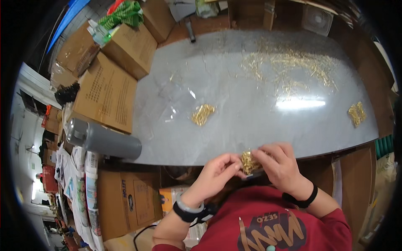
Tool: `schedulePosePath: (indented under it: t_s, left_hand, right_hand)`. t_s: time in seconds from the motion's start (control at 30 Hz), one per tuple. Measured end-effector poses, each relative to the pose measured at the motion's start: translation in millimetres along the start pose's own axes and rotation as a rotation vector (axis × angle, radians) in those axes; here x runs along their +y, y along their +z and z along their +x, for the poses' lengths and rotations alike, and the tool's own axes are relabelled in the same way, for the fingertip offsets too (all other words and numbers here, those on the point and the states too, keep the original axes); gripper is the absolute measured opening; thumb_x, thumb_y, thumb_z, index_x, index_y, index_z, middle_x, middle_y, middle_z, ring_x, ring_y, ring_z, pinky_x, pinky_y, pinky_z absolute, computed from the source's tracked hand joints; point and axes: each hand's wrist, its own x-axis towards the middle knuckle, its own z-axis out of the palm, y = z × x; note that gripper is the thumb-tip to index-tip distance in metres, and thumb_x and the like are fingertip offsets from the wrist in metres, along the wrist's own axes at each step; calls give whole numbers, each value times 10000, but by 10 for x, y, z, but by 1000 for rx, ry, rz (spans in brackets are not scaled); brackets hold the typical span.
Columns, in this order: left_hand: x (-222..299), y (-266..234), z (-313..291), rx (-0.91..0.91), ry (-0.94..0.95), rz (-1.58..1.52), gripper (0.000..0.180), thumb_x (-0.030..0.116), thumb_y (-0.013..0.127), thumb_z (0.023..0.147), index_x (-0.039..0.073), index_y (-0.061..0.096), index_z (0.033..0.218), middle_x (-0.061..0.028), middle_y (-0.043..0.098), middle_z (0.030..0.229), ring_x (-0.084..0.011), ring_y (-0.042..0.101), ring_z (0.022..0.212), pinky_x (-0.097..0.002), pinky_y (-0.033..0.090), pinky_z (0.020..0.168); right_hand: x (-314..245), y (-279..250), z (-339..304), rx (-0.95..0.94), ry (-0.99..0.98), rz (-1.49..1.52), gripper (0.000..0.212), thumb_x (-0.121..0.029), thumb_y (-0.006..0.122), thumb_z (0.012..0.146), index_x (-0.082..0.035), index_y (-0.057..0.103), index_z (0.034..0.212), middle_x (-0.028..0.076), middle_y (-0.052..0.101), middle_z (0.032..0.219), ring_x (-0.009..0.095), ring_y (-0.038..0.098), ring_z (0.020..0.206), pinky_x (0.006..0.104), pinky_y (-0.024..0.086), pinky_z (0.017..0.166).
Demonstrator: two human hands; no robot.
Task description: Gathering handfuls of gold-colored metallic wire ties, placing them into plastic bags, and then packing the bags into a cardboard shipping box.
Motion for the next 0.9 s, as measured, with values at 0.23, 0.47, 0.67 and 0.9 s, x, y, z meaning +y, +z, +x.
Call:
schedulePosePath:
  t_s: [0.23,0.47,0.67,0.9]
  left_hand:
    - [153,111,426,329,232,1127,356,174,591,998,-55,530,1263,-219,592,1266,-409,564,1199,-483,451,1042]
    - [-137,185,474,190,441,1376,637,319,489,1052,-41,308,1546,-252,301,1610,-418,295,1491,-571,196,1214]
    - [-169,228,504,224,436,1399,627,343,471,1057,-51,337,1526,-249,317,1603,-425,304,1485,-576,191,1217]
    - [-140,216,526,231,516,1274,586,249,633,978,-27,423,1450,-256,390,1540,-437,327,1468,-574,230,1203]
  right_hand:
    - [282,190,198,16,121,-44,391,-15,670,754,-83,667,1140,61,638,1110,293,578,1042,422,473,906]
    - [267,71,118,103,269,110,453,-16,694,843,-62,607,1286,149,608,1225,358,558,1138,459,448,983]
    - [75,-59,-67,-73,302,39,611,-71,693,880,21,462,1438,191,550,1367,411,485,1313,566,337,1115]
    - [255,-11,-16,38,400,205,530,-9,666,884,-16,519,1393,169,639,1219,378,556,1203,504,411,1053]
